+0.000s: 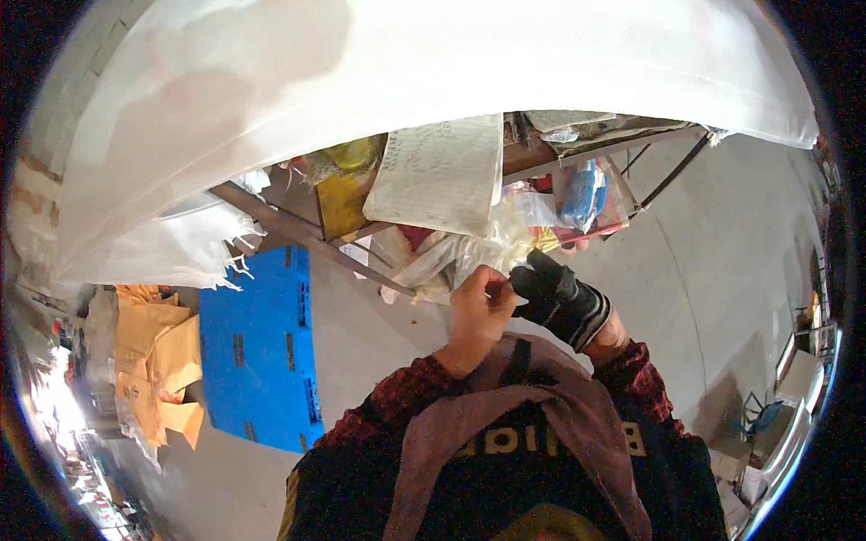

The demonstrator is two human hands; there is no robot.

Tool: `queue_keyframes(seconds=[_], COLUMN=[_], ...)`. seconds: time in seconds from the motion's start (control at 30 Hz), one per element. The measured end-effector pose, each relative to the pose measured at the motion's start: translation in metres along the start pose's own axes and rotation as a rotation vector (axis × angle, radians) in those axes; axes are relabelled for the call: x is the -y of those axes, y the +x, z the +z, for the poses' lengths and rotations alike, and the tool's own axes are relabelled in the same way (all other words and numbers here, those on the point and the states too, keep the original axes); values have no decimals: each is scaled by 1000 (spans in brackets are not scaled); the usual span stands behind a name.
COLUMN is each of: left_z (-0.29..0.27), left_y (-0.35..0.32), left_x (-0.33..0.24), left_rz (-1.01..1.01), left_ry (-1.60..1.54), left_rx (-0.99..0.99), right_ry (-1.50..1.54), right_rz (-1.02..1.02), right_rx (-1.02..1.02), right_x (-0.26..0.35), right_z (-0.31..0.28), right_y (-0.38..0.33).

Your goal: Putting on protective gloves and preparing an industrial sewing machine to sew large woven plastic sacks.

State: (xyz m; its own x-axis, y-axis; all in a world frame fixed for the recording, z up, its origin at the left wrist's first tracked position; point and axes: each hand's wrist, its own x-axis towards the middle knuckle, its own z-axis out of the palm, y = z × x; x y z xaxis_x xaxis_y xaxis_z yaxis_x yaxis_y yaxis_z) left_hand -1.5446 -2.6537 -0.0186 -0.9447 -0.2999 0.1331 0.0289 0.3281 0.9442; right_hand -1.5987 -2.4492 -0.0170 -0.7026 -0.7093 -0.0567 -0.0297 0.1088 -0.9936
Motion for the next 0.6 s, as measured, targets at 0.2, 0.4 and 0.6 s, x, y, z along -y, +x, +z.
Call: queue_keyframes(seconds=[0.2, 0.4, 0.6], left_z=[0, 27, 52], left_y=[-11, -17, -1], left_x=[-4, -12, 2], left_rz=[128, 231, 367], left_ry=[107, 191, 193], left_rx=[34, 403, 333], right_ry=[273, 458, 1084], right_rz=[45, -99, 22], right_rx=[-82, -94, -291], right_x=[15, -24, -19], right_z=[12, 7, 22], right_y=[8, 24, 51])
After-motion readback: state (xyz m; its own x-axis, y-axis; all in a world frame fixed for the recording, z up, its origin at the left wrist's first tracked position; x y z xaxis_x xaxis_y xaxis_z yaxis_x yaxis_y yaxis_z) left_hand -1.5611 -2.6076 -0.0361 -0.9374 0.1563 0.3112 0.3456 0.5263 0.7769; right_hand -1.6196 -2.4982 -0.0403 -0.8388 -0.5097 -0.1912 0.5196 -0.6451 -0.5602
